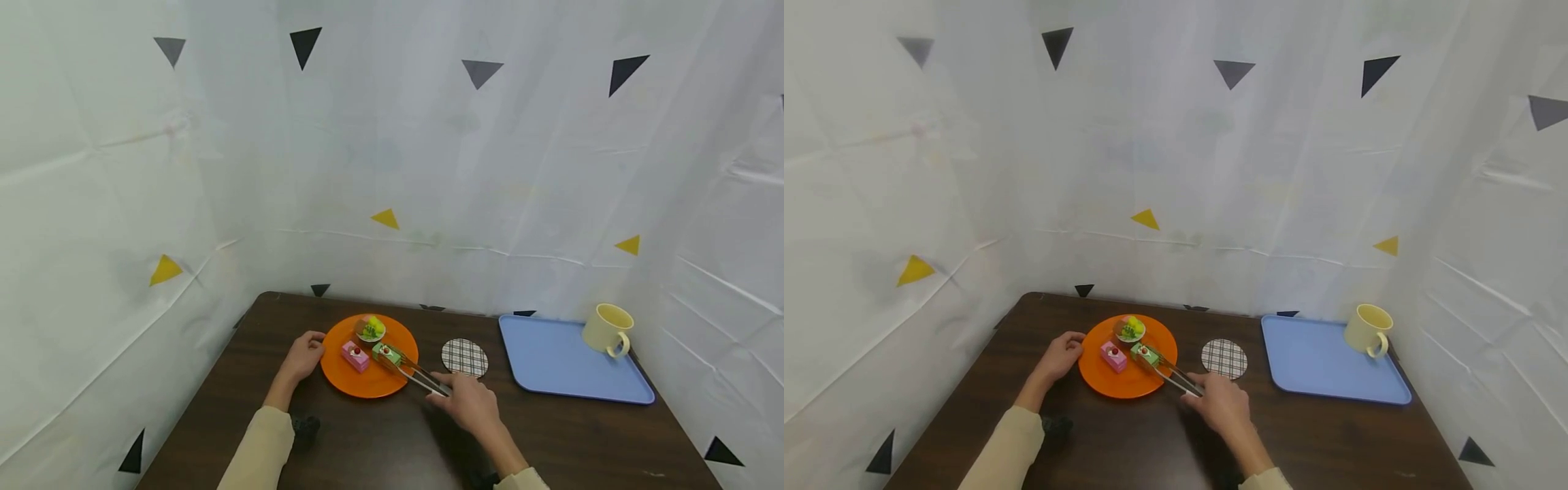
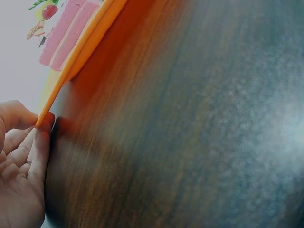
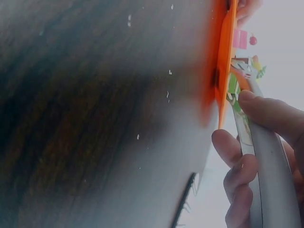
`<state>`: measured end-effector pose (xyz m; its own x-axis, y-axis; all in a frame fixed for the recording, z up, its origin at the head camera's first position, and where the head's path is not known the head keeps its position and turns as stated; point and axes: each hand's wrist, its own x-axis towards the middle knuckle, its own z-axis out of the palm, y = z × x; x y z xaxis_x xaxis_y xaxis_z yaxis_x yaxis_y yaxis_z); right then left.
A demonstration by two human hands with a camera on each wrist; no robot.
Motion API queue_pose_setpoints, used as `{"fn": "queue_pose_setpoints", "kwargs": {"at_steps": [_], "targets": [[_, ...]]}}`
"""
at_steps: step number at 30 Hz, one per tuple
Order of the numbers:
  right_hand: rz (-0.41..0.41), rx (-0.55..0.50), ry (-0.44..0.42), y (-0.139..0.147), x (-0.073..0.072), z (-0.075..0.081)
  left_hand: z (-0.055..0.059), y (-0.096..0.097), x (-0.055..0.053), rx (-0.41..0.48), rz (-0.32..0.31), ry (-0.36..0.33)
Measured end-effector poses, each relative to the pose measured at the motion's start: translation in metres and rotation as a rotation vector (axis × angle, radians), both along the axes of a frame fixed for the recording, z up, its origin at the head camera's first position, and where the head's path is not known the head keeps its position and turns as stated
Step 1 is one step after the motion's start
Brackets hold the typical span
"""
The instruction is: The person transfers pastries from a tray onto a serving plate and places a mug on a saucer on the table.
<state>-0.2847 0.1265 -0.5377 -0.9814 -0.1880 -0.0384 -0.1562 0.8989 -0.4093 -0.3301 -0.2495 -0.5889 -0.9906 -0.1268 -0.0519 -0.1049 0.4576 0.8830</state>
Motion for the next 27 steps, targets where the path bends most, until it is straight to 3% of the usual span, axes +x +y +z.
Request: {"fn": "queue_pose_setpoints", "kwargs": {"at_steps": [13,27], "targets": [[-0.030,0.034,-0.069,0.005,-0.002,0.004,-0.006,-0.002,-0.007,0.005,0.009,-0.044],[-0.055,-0.057,-0.107,0.022,0.008,0.003,-0.003,0.001,-0.005,-0.002,0.021,-0.036]]}}
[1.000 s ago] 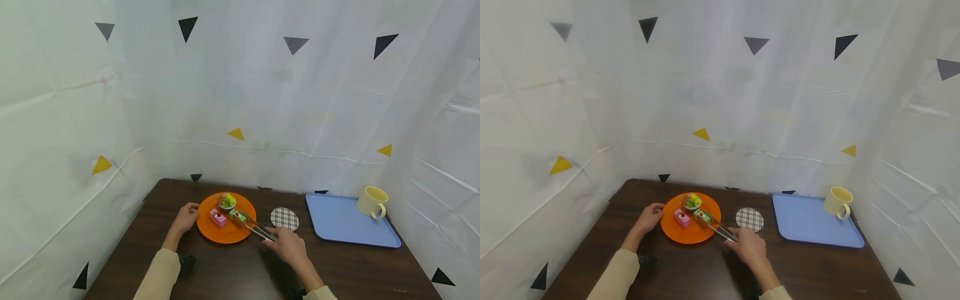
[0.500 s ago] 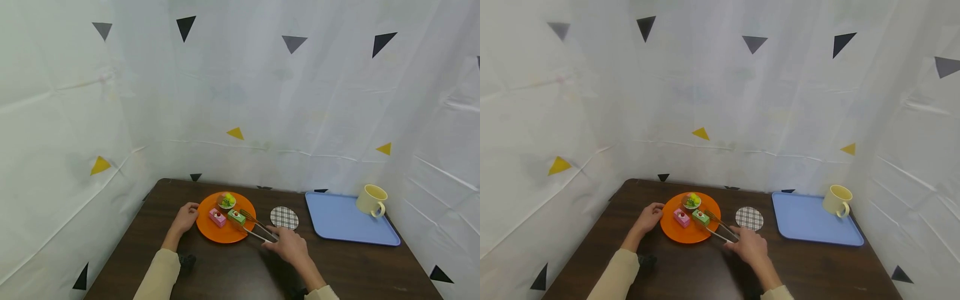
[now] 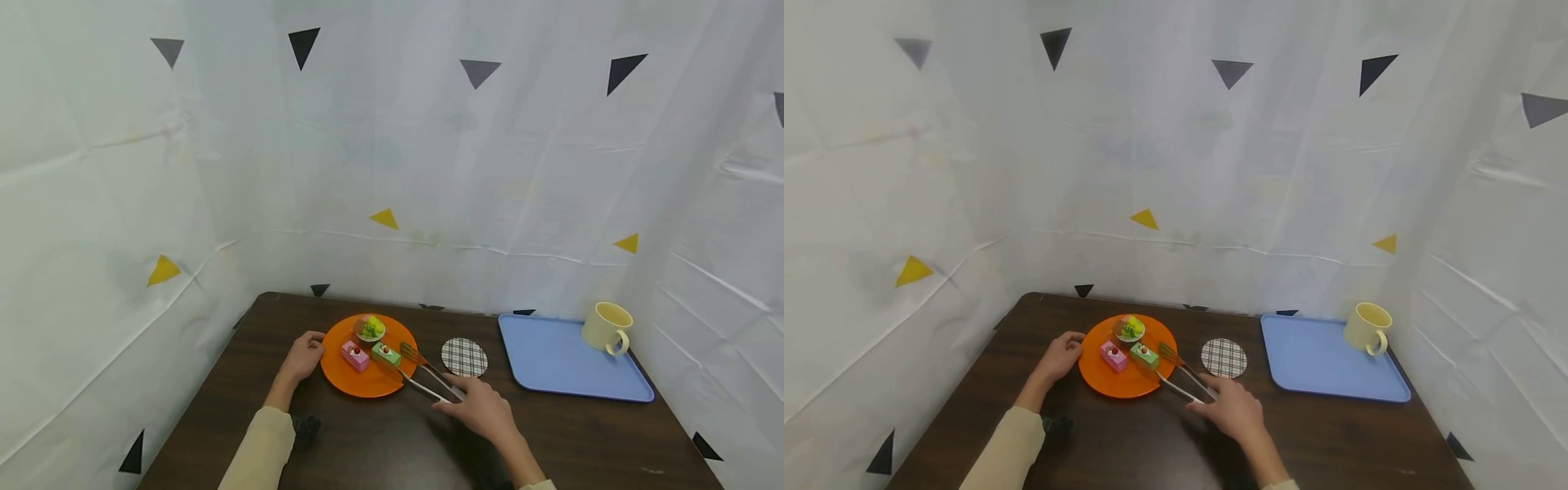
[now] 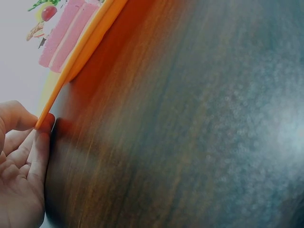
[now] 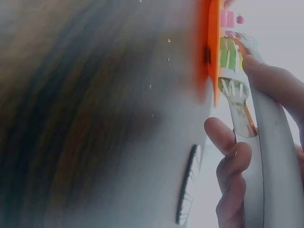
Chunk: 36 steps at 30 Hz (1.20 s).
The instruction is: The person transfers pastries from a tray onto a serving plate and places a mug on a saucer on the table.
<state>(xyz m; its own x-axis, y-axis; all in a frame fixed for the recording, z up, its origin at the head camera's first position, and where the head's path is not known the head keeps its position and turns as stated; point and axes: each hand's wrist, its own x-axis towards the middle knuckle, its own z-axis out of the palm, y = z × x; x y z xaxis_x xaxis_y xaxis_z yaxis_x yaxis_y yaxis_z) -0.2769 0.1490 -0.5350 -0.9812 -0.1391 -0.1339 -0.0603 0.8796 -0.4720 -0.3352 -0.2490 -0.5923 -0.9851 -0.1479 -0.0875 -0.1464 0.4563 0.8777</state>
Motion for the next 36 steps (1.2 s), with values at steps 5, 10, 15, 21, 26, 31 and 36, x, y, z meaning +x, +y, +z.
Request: {"fn": "queue_pose_setpoints", "kwargs": {"at_steps": [5,10,15,21,26,31,36], "targets": [[0.001,-0.032,0.012,0.016,0.001,0.000,-0.002,0.000,0.000,0.001,0.006,-0.017],[-0.019,-0.079,0.037,0.031,0.001,0.006,-0.001,0.001,0.000,-0.006,0.003,-0.025],[-0.046,-0.095,0.038,0.044,0.005,0.011,-0.001,0.001,0.001,0.001,-0.014,-0.017],[-0.118,-0.146,0.039,0.058,0.011,0.009,0.002,0.001,0.002,0.007,-0.018,-0.023],[-0.180,-0.229,0.038,0.076,0.014,0.005,0.002,0.000,0.003,0.006,-0.023,-0.014],[-0.231,-0.238,0.005,0.102,0.017,0.006,0.003,0.002,0.004,0.001,-0.013,-0.014],[-0.272,-0.185,-0.008,0.128,0.020,0.010,0.002,0.000,0.004,0.003,-0.013,-0.020]]}}
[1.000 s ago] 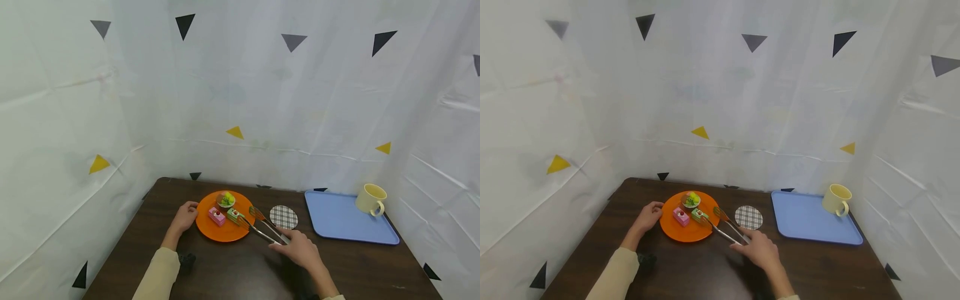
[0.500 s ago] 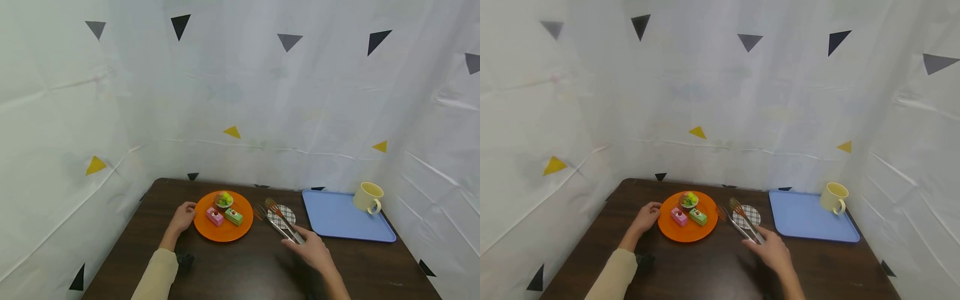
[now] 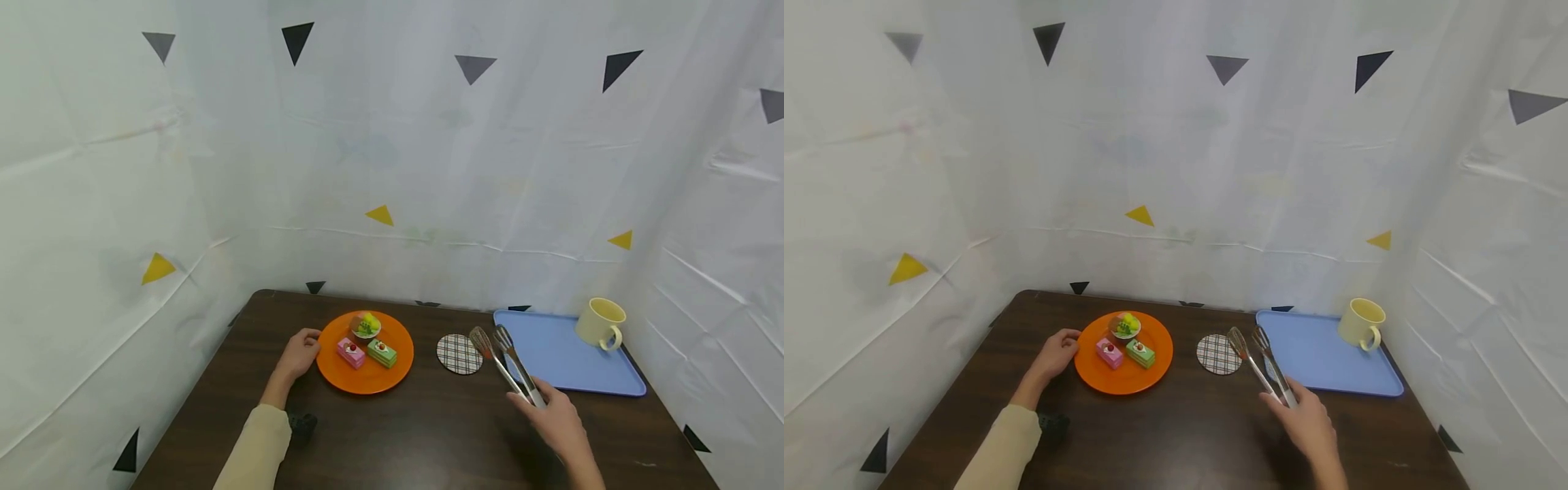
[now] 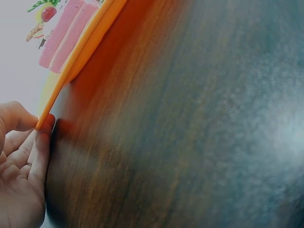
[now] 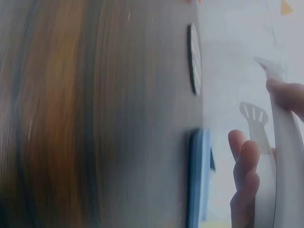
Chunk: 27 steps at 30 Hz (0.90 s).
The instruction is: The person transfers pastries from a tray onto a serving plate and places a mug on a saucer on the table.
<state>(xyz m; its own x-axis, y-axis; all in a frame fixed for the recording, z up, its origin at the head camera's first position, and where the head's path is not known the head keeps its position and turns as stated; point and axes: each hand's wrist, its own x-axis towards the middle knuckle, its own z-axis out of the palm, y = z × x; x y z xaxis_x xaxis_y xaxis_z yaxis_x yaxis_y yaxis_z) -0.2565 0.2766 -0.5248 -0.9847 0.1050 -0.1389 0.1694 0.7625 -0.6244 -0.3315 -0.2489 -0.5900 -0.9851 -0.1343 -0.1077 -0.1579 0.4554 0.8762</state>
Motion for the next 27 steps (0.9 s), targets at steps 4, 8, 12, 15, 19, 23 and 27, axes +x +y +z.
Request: {"fn": "queue_pose_setpoints", "kwargs": {"at_steps": [4,8,12,15,19,23,27], "targets": [[-0.010,0.051,0.003,0.018,0.004,0.001,-0.002,-0.003,-0.001,-0.006,-0.014,-0.002],[-0.018,0.077,0.002,0.033,0.007,0.002,-0.002,-0.007,-0.001,-0.010,-0.033,-0.007],[-0.047,0.083,-0.019,0.052,0.012,0.002,-0.001,-0.006,-0.002,-0.011,-0.053,-0.007],[-0.054,0.084,-0.044,0.063,0.015,0.002,0.000,-0.007,-0.001,-0.009,-0.058,-0.003],[-0.067,0.085,-0.076,0.075,0.020,0.003,0.000,-0.007,0.000,-0.006,-0.051,-0.006],[-0.090,0.098,-0.086,0.084,0.023,0.003,-0.002,-0.006,-0.001,-0.009,-0.042,-0.014],[-0.111,0.117,-0.096,0.092,0.023,-0.001,-0.005,-0.006,-0.003,-0.010,-0.034,-0.015]]}}
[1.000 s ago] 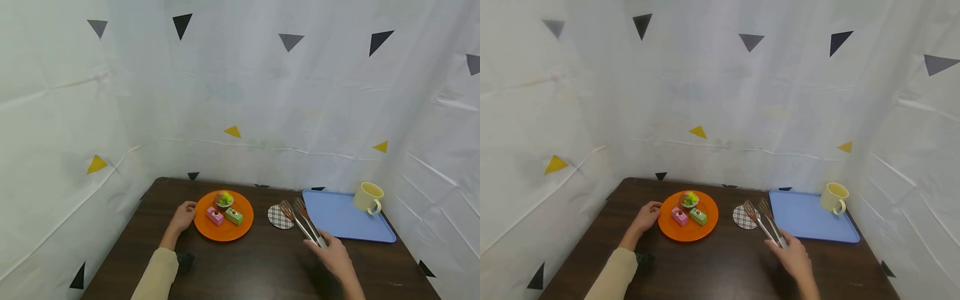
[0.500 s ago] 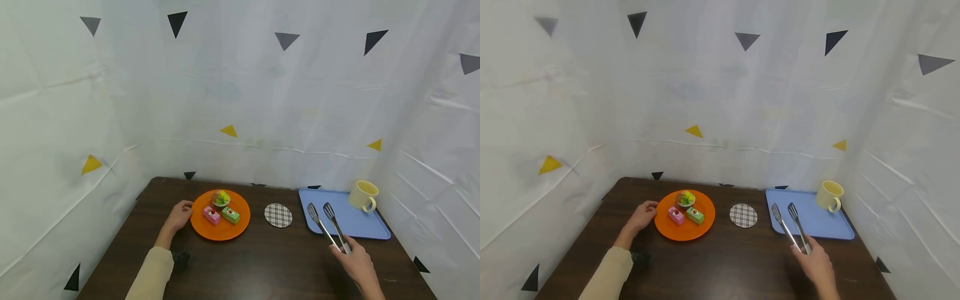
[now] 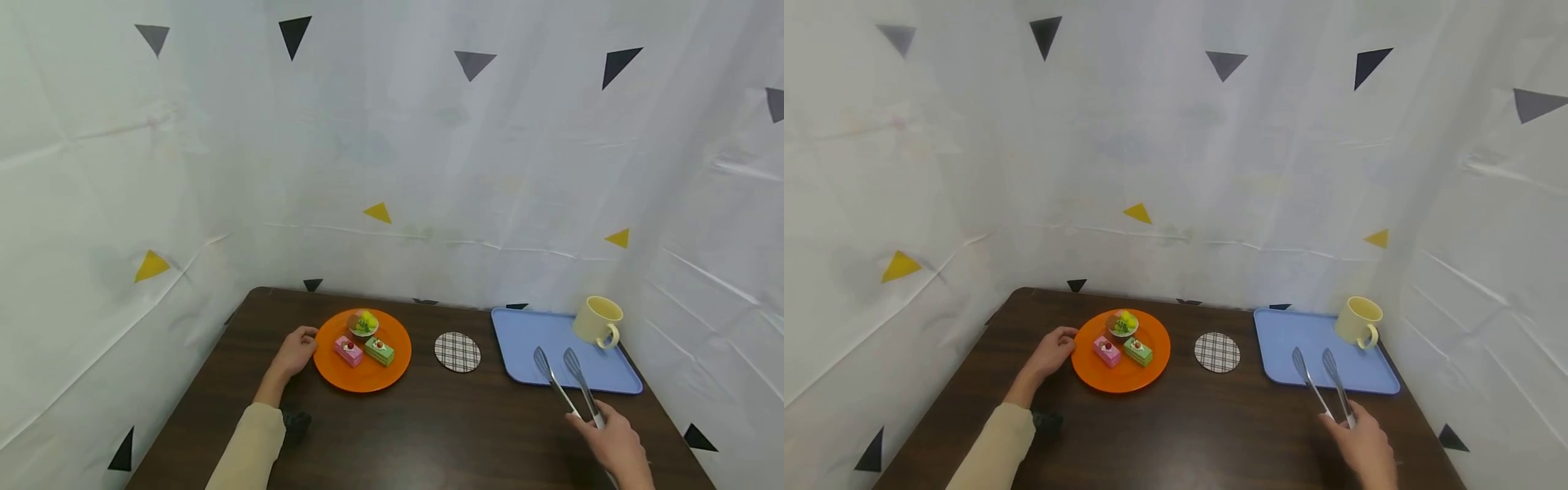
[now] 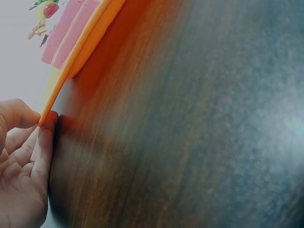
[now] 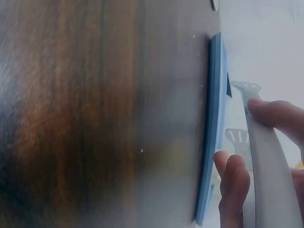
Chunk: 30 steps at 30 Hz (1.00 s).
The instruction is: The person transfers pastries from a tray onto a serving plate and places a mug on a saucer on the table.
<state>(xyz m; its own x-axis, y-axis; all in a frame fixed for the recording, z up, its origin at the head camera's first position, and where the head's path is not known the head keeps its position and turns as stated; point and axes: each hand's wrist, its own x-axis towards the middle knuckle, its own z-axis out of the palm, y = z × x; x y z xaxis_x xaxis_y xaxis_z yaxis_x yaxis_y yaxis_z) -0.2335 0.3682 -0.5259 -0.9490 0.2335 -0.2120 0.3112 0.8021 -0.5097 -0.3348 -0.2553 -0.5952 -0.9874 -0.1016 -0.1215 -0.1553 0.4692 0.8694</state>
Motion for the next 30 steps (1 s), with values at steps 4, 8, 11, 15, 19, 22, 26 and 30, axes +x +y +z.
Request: {"fn": "queue_pose_setpoints", "kwargs": {"at_steps": [4,8,11,15,19,22,26,30], "targets": [[-0.015,0.002,-0.028,0.006,-0.001,-0.006,-0.001,0.000,-0.001,0.000,0.006,-0.006],[-0.019,0.010,-0.059,0.008,-0.001,-0.011,0.000,0.001,-0.002,-0.001,-0.006,0.002],[-0.015,0.024,-0.086,0.008,0.000,-0.012,0.000,0.001,-0.003,-0.004,-0.015,0.011],[0.001,0.063,-0.109,0.006,0.001,-0.011,-0.001,0.001,-0.002,0.003,-0.012,0.011],[-0.013,0.101,-0.126,0.003,-0.001,-0.010,0.000,0.000,0.000,0.012,-0.018,0.011],[-0.042,0.111,-0.143,0.000,-0.002,-0.011,0.001,-0.001,0.001,0.016,-0.026,0.020],[-0.068,0.125,-0.156,-0.003,-0.003,-0.012,0.004,-0.001,0.003,0.007,-0.035,0.034],[-0.062,0.135,-0.178,-0.003,-0.005,-0.012,0.005,-0.001,0.004,-0.006,-0.037,0.034]]}}
